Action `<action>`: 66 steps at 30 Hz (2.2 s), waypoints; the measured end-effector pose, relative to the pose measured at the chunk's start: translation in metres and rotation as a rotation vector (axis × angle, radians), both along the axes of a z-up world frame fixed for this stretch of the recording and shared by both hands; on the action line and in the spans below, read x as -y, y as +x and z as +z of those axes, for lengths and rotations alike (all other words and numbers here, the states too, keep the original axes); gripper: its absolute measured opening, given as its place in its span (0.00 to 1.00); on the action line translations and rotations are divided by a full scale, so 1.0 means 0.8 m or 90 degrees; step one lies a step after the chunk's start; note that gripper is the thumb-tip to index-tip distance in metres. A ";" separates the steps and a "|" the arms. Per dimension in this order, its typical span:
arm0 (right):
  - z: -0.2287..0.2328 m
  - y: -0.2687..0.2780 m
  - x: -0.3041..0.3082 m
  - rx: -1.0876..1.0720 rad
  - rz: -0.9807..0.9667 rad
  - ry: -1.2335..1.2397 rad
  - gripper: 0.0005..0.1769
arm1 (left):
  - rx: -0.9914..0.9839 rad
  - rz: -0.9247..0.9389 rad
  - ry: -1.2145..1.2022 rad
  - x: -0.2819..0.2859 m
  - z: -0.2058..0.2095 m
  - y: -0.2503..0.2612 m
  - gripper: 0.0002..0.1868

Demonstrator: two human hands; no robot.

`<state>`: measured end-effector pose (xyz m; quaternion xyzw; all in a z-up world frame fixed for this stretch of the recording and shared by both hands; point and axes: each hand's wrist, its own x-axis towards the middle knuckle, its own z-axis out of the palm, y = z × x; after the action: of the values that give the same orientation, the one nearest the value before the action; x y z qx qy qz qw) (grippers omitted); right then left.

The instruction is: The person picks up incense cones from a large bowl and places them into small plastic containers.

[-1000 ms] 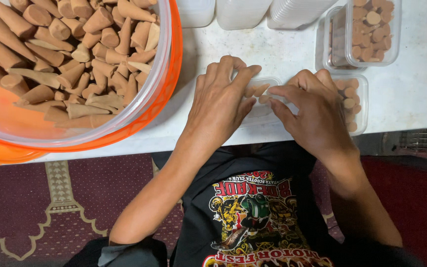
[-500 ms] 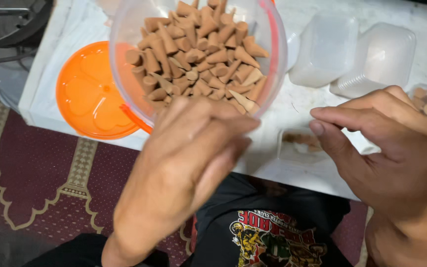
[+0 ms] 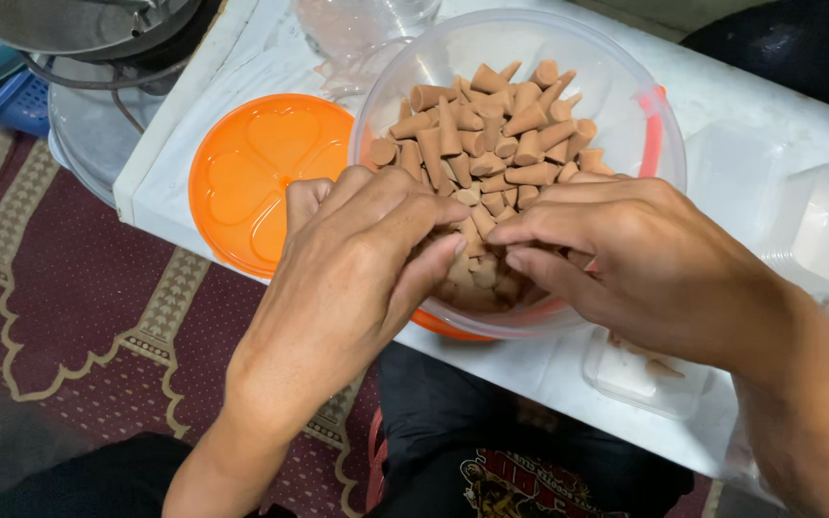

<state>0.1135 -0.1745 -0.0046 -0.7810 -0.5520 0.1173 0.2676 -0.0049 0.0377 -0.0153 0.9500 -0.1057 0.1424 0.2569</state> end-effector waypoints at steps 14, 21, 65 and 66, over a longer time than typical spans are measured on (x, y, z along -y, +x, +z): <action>-0.008 0.014 -0.037 -0.030 0.015 -0.312 0.08 | -0.063 0.010 -0.005 0.004 0.005 0.005 0.12; 0.024 -0.002 0.030 0.041 -0.015 0.057 0.10 | -0.007 -0.033 0.030 0.037 0.012 0.012 0.12; -0.063 -0.115 0.132 -0.158 -0.219 0.219 0.08 | 0.002 -0.131 0.025 0.075 -0.013 -0.076 0.14; -0.063 -0.114 0.133 -0.161 -0.218 0.220 0.08 | 0.008 -0.134 0.028 0.076 -0.012 -0.075 0.15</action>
<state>0.0219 -0.2813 -0.0551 -0.7847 -0.3861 0.0706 0.4797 -0.0652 -0.0230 -0.0250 0.9381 -0.2100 0.1180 0.2490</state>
